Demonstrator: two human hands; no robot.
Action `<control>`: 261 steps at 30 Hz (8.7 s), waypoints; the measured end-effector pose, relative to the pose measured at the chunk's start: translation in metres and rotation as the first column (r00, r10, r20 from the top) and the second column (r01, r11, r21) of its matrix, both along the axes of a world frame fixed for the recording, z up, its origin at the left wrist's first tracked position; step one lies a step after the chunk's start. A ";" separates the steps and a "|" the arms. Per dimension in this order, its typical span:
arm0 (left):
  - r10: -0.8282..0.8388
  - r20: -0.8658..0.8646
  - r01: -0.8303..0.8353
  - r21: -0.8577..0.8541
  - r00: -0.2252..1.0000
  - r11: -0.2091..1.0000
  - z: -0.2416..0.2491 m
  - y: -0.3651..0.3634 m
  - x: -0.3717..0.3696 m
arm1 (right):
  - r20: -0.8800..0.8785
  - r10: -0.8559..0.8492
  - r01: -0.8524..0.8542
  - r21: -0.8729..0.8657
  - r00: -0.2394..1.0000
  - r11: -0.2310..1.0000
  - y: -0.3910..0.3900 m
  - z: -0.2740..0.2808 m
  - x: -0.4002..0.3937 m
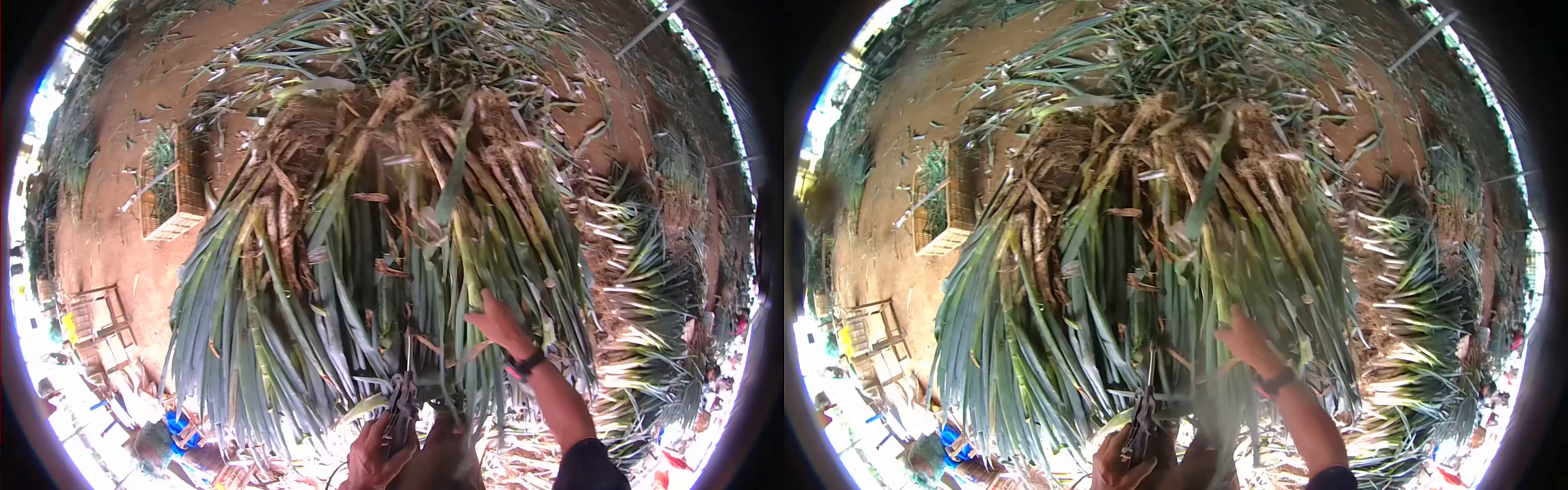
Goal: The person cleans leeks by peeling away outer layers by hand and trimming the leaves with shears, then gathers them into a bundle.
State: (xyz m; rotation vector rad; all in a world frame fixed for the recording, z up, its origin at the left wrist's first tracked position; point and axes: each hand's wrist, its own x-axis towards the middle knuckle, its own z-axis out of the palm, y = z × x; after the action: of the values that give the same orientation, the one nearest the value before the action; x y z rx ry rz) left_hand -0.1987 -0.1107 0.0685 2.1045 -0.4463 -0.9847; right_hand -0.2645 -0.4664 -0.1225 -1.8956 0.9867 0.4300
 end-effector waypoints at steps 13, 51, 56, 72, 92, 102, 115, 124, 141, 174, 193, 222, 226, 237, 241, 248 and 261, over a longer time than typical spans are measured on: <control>-0.252 0.104 0.271 -0.272 0.962 0.923 0.055 -0.094 -0.122 | -0.080 0.014 0.008 0.266 0.997 0.964 0.005 0.171 -0.198; 0.286 -0.555 -0.241 0.154 0.781 0.958 0.126 -0.191 -0.250 | 0.196 0.281 -0.175 -0.429 0.940 0.886 -0.015 0.128 -0.253; 0.301 -0.635 -0.345 0.058 0.711 0.937 0.094 -0.176 -0.248 | 0.146 0.223 -0.152 -0.387 0.964 0.909 -0.014 0.132 -0.246; -0.074 -0.035 0.069 -0.122 0.997 0.990 -0.032 -0.253 -0.070 | 0.178 0.083 -0.041 -0.225 0.981 0.973 0.000 0.145 -0.216; -0.050 -0.100 0.035 -0.150 0.994 0.988 -0.036 -0.074 0.062 | 0.601 -0.079 -0.082 0.236 0.795 0.968 0.096 0.260 -0.045; 0.363 0.333 -0.314 -0.193 0.870 0.930 0.030 -0.024 0.084 | 0.535 0.293 -0.220 -0.197 0.792 0.955 0.224 0.094 0.110; -0.050 0.259 0.098 -0.178 0.965 0.979 -0.002 -0.087 -0.038 | -0.156 0.059 -0.117 -0.398 0.986 0.910 -0.166 0.014 -0.088; -0.012 0.156 0.024 -0.077 0.988 0.997 0.017 -0.097 -0.103 | 0.088 0.067 -0.058 -0.105 0.994 0.993 0.010 -0.011 -0.104; -0.177 0.062 0.178 -0.006 0.982 0.984 0.061 -0.098 -0.214 | -0.096 -0.256 0.217 0.837 0.962 0.502 -0.052 0.105 -0.235; -0.044 -0.076 0.055 0.150 0.996 0.987 0.005 -0.082 -0.217 | 0.574 0.185 0.388 -0.723 0.798 0.571 -0.225 0.343 -0.046; -0.012 -0.046 0.008 -0.089 0.999 0.996 0.007 -0.132 -0.236 | -0.004 0.174 -0.158 -0.432 0.985 0.888 -0.020 0.044 -0.223; -0.155 0.238 0.141 0.073 0.959 0.987 -0.081 -0.293 -0.129 | 0.043 -0.181 0.171 0.173 0.983 0.970 -0.006 0.161 -0.325; -0.141 0.091 0.129 0.127 0.986 0.983 -0.059 -0.285 -0.136 | 0.030 -0.345 0.301 0.419 0.938 0.856 -0.008 0.158 -0.326; -0.114 0.025 0.114 0.013 0.993 0.993 -0.054 -0.267 -0.105 | -0.026 -0.564 0.443 0.650 0.825 0.618 -0.004 0.184 -0.286; -0.220 0.008 0.219 -0.143 0.975 0.965 -0.052 -0.223 -0.095 | 0.130 -0.465 0.320 0.565 0.876 0.760 0.008 0.215 -0.260; 0.132 0.183 -0.068 -0.319 0.974 0.945 0.023 -0.124 -0.008 | 0.368 -0.183 -0.065 0.570 0.912 0.819 0.066 0.228 -0.135; 0.371 0.413 -0.305 -0.219 0.832 0.927 0.026 -0.009 0.042 | 0.485 0.044 0.262 -0.544 0.873 0.797 0.139 0.035 0.065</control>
State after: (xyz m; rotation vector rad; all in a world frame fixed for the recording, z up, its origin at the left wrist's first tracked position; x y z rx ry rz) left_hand -0.1563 -0.1198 0.0946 2.1727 -0.3354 -0.2453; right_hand -0.1992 -0.3279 -0.0879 -2.3186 0.9468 -0.4839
